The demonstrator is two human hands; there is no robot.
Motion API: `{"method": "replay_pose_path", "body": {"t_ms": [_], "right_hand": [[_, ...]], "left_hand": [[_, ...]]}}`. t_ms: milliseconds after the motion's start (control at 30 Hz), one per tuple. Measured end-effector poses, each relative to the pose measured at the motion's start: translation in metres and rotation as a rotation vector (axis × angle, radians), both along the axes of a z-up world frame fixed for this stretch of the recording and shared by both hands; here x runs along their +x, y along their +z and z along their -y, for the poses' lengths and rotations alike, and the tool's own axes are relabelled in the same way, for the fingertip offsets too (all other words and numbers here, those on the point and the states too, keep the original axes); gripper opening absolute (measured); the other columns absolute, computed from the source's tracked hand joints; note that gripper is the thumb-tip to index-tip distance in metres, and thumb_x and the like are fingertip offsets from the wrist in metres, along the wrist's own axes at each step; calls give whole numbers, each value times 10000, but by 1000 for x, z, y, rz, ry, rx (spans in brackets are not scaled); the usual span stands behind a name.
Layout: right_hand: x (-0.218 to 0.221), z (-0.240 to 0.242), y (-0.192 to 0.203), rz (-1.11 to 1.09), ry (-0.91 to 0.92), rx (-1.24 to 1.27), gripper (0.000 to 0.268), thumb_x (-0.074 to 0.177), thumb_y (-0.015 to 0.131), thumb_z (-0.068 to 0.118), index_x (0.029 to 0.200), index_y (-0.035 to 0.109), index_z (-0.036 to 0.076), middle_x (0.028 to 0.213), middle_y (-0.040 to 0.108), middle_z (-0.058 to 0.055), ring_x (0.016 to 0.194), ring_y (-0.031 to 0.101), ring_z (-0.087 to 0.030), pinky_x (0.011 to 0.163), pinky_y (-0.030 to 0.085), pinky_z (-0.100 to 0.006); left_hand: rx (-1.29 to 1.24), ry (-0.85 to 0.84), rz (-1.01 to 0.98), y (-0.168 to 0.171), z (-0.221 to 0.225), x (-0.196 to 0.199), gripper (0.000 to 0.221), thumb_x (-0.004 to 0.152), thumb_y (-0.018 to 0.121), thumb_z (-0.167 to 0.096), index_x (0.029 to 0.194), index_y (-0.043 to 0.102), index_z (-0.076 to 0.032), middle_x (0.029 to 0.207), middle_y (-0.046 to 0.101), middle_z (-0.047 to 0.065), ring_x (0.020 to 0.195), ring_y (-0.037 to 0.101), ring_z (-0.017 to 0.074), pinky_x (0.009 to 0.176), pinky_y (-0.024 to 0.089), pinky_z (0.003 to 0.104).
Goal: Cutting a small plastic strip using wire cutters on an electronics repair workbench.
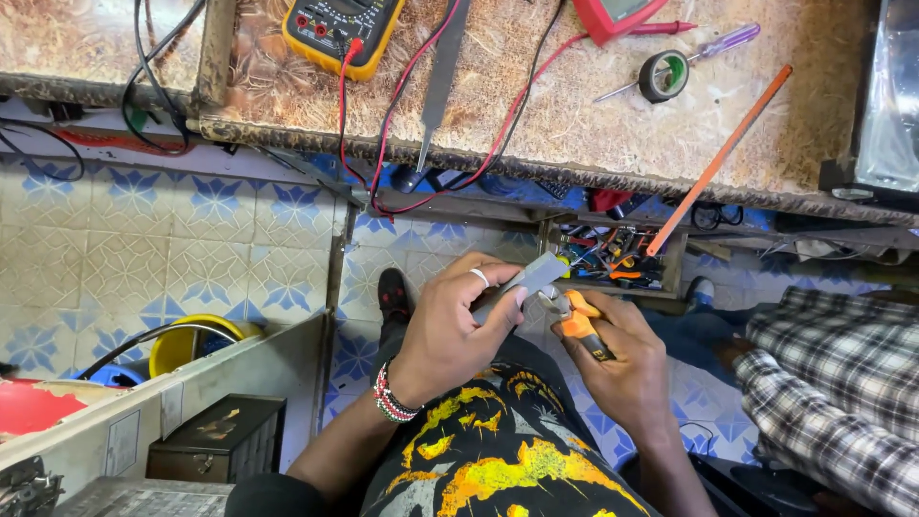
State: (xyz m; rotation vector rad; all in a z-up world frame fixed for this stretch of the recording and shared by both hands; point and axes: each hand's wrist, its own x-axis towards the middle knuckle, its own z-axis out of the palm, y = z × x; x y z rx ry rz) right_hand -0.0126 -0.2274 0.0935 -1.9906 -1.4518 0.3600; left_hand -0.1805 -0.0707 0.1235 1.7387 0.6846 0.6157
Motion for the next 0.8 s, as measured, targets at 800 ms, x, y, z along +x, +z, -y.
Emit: {"method": "replay_pose_path", "body": {"t_ms": [800], "right_hand": [[5,10,-17,65,5,110,244,861,799,159,998,770,-41,1137,752,-203,998,733,-299,922,578,-421]], "left_hand": [[112,-20,47,7,3,0,250,984,612,-114,1169,719,16,1005,682,120,881,686,220,763,544,323]]}}
